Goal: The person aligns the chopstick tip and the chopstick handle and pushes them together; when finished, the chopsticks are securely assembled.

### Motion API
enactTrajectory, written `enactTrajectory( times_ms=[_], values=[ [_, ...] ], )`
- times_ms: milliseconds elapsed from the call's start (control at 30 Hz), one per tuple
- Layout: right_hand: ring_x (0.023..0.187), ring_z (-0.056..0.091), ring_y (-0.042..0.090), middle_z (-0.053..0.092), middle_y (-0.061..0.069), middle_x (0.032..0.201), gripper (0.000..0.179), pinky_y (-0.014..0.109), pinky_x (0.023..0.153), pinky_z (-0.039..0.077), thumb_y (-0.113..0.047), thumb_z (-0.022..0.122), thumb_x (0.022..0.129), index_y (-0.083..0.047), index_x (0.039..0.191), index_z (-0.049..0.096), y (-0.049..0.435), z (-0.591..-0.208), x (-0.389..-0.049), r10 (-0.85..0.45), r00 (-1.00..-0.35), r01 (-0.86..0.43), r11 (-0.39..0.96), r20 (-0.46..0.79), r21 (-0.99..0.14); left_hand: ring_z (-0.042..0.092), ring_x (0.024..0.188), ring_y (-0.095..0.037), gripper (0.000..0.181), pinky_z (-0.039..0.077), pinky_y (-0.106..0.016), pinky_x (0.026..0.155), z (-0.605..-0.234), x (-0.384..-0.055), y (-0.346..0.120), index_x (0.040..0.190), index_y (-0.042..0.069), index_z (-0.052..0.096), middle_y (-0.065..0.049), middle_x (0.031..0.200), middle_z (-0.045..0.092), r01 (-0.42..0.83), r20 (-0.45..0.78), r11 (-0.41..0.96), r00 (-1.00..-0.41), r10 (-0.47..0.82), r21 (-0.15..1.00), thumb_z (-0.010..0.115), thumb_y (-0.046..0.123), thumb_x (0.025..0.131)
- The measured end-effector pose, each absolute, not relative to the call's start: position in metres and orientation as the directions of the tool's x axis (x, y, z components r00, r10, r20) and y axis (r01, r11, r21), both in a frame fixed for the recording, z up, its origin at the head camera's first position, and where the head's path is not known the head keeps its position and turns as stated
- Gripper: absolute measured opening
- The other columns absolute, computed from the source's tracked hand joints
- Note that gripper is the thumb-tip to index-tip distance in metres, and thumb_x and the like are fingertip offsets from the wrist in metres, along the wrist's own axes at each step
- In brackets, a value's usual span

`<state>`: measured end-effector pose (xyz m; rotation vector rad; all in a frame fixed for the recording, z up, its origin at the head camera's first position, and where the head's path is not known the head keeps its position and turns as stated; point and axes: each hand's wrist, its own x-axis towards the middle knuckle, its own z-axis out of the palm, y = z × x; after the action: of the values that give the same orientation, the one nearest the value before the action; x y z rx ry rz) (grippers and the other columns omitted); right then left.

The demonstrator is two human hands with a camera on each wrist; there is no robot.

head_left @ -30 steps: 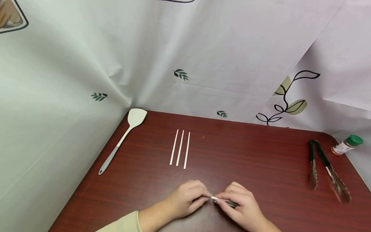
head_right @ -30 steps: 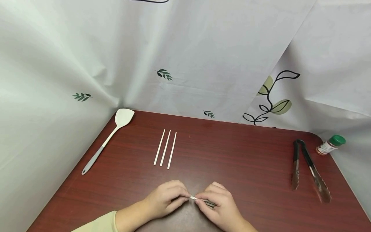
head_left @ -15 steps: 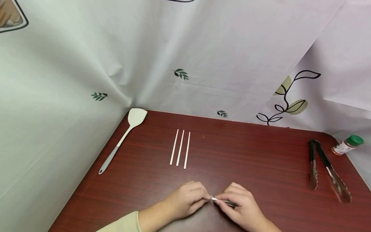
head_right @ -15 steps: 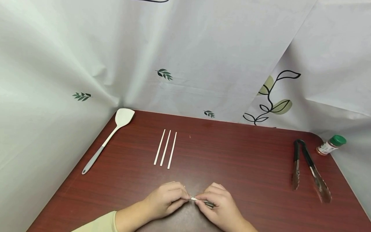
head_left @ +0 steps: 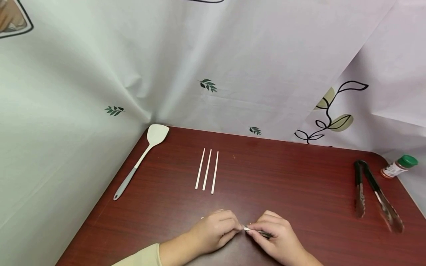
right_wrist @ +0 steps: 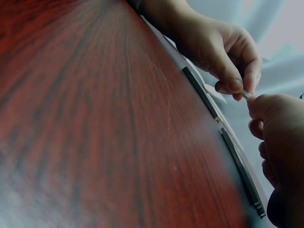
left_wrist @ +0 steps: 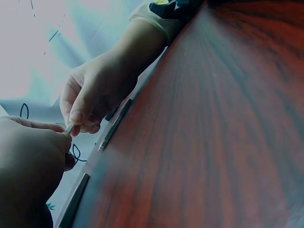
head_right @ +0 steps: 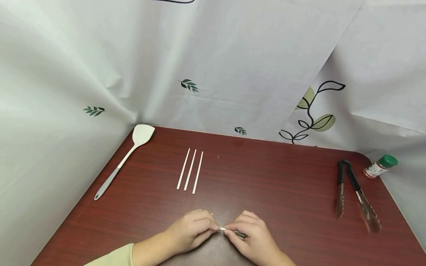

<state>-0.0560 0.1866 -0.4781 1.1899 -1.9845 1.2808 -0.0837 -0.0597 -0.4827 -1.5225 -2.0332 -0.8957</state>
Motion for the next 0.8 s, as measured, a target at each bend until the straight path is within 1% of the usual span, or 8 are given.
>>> enactTrajectory(
  times_ms=[100, 200, 500, 533, 600, 733, 767, 800],
  values=[
    [0.075, 0.063, 0.008, 0.075, -0.002, 0.087, 0.007, 0.013, 0.07, 0.049, -0.006, 0.083, 0.092, -0.006, 0.099, 0.081, 0.186, -0.477, -0.056, -0.403, -0.489, -0.871, 0.172, 0.774, -0.461, 0.069, 0.098, -0.003, 0.017, 0.052, -0.019, 0.094, -0.483, -0.083, -0.059, 0.104, 0.012, 0.074, 0.006, 0.104, 0.072, 0.958, 0.688, 0.171, -0.286, 0.667, 0.232, 0.08, 0.004, 0.091],
    [0.075, 0.063, 0.008, 0.075, -0.002, 0.087, 0.007, 0.014, 0.07, 0.049, -0.006, 0.083, 0.092, -0.006, 0.098, 0.081, 0.185, -0.476, -0.056, -0.404, -0.483, -0.874, 0.165, 0.777, -0.457, 0.069, 0.098, -0.003, 0.014, 0.052, -0.019, 0.094, -0.483, -0.083, -0.059, 0.104, 0.012, 0.075, 0.006, 0.103, 0.071, 0.96, 0.691, 0.168, -0.277, 0.668, 0.222, 0.079, 0.005, 0.093],
    [0.075, 0.064, 0.008, 0.075, -0.001, 0.087, 0.009, 0.014, 0.069, 0.05, -0.004, 0.085, 0.09, -0.007, 0.097, 0.081, 0.184, -0.475, -0.056, -0.403, -0.486, -0.872, 0.16, 0.776, -0.463, 0.068, 0.098, -0.001, 0.008, 0.052, -0.017, 0.092, -0.484, -0.081, -0.059, 0.104, 0.012, 0.075, 0.008, 0.105, 0.071, 0.953, 0.675, 0.201, -0.303, 0.673, 0.228, 0.076, 0.009, 0.097],
    [0.075, 0.064, 0.008, 0.075, -0.001, 0.087, 0.009, 0.014, 0.069, 0.05, -0.004, 0.085, 0.09, -0.007, 0.097, 0.081, 0.184, -0.475, -0.057, -0.403, -0.487, -0.871, 0.162, 0.775, -0.463, 0.068, 0.098, -0.001, 0.009, 0.052, -0.017, 0.092, -0.484, -0.081, -0.059, 0.104, 0.012, 0.075, 0.008, 0.105, 0.071, 0.953, 0.675, 0.202, -0.303, 0.672, 0.227, 0.077, 0.009, 0.097],
    [0.075, 0.064, 0.008, 0.075, -0.002, 0.087, 0.009, 0.014, 0.07, 0.05, -0.004, 0.085, 0.09, -0.007, 0.097, 0.081, 0.185, -0.478, -0.057, -0.402, -0.49, -0.87, 0.167, 0.773, -0.464, 0.068, 0.099, -0.002, 0.006, 0.051, -0.016, 0.093, -0.484, -0.081, -0.058, 0.104, 0.012, 0.075, 0.007, 0.105, 0.071, 0.953, 0.674, 0.199, -0.303, 0.674, 0.229, 0.074, 0.009, 0.099],
    [0.076, 0.065, 0.008, 0.075, -0.002, 0.088, 0.011, 0.015, 0.071, 0.051, -0.005, 0.086, 0.089, -0.009, 0.097, 0.081, 0.188, -0.484, -0.057, -0.407, -0.501, -0.863, 0.173, 0.764, -0.474, 0.068, 0.099, -0.003, 0.006, 0.05, -0.015, 0.095, -0.485, -0.079, -0.056, 0.104, 0.012, 0.075, 0.006, 0.104, 0.071, 0.952, 0.673, 0.196, -0.304, 0.675, 0.233, 0.073, 0.009, 0.1],
    [0.077, 0.066, 0.008, 0.075, -0.003, 0.088, 0.011, 0.015, 0.071, 0.051, -0.005, 0.087, 0.089, -0.01, 0.097, 0.081, 0.188, -0.486, -0.057, -0.409, -0.503, -0.862, 0.174, 0.761, -0.476, 0.068, 0.099, -0.003, 0.006, 0.05, -0.015, 0.096, -0.485, -0.078, -0.056, 0.104, 0.012, 0.075, 0.006, 0.104, 0.071, 0.952, 0.673, 0.195, -0.304, 0.675, 0.234, 0.071, 0.009, 0.102],
    [0.077, 0.065, 0.007, 0.075, -0.003, 0.088, 0.011, 0.015, 0.071, 0.051, -0.005, 0.087, 0.089, -0.01, 0.097, 0.081, 0.189, -0.487, -0.057, -0.409, -0.505, -0.861, 0.175, 0.76, -0.478, 0.068, 0.098, -0.003, 0.006, 0.05, -0.015, 0.096, -0.485, -0.078, -0.055, 0.104, 0.011, 0.075, 0.005, 0.103, 0.071, 0.953, 0.675, 0.192, -0.303, 0.673, 0.236, 0.071, 0.008, 0.101]
  ],
)
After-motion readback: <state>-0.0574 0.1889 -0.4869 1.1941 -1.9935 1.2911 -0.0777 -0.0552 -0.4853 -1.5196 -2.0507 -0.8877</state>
